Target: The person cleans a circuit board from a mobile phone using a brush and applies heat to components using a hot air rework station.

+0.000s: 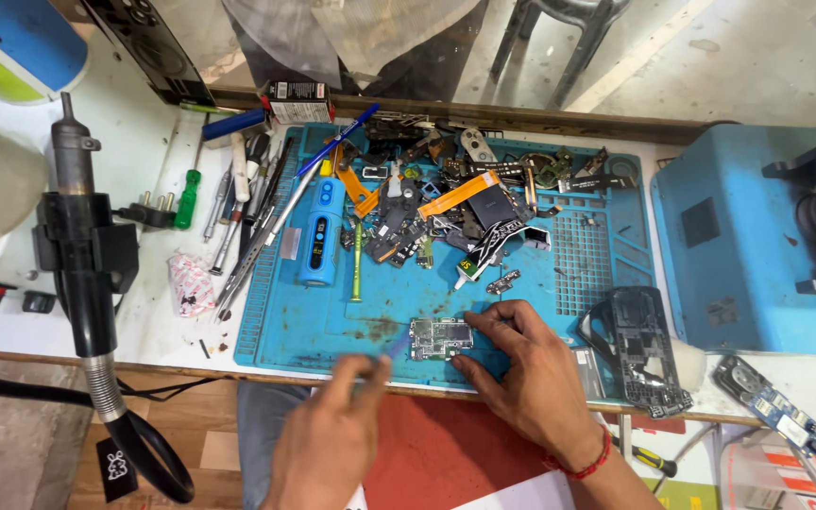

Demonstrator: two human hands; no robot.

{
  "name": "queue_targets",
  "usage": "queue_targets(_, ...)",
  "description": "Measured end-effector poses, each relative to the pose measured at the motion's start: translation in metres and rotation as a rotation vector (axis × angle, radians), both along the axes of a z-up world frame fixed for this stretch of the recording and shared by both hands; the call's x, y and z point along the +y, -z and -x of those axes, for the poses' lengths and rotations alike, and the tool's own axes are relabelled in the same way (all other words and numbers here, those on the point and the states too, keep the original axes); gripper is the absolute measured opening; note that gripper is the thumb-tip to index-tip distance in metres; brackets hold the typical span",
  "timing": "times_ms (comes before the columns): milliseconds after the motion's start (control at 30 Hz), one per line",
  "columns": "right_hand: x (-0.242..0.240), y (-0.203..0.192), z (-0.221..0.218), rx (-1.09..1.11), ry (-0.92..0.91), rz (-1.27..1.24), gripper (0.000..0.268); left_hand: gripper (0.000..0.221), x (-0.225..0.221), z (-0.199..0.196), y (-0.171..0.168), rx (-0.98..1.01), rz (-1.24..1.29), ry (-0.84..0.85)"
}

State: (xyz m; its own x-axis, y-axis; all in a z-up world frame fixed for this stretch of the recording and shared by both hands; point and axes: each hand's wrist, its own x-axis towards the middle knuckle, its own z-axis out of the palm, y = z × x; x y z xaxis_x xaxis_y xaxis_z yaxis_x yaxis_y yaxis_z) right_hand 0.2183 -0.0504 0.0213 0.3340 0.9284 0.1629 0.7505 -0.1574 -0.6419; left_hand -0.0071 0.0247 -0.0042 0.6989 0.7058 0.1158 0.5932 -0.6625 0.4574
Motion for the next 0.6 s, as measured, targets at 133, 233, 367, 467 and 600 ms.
queue_targets(133, -0.001, -0.001, -0.002, 0.006, 0.014, 0.019, 0.047, 0.044, -0.011, -0.003, 0.006, -0.064, -0.074, 0.142)
queue_targets(233, -0.001, -0.003, -0.002, -0.003, -0.008, 0.004, 0.046, 0.052, -0.003, 0.003, 0.011, 0.034, 0.039, -0.011)
queue_targets(367, -0.003, -0.004, -0.004, 0.016, -0.034, -0.004, 0.045, 0.046, -0.011, 0.0, 0.009, -0.026, -0.04, 0.106)
queue_targets(467, -0.003, -0.004, -0.005, 0.025, -0.024, 0.033, 0.044, 0.048, -0.008, 0.0, 0.005, 0.006, 0.003, 0.025)
queue_targets(600, -0.004, -0.005, -0.005, 0.029, -0.017, 0.058, 0.043, 0.048, -0.006, -0.006, -0.002, -0.029, -0.035, 0.069)
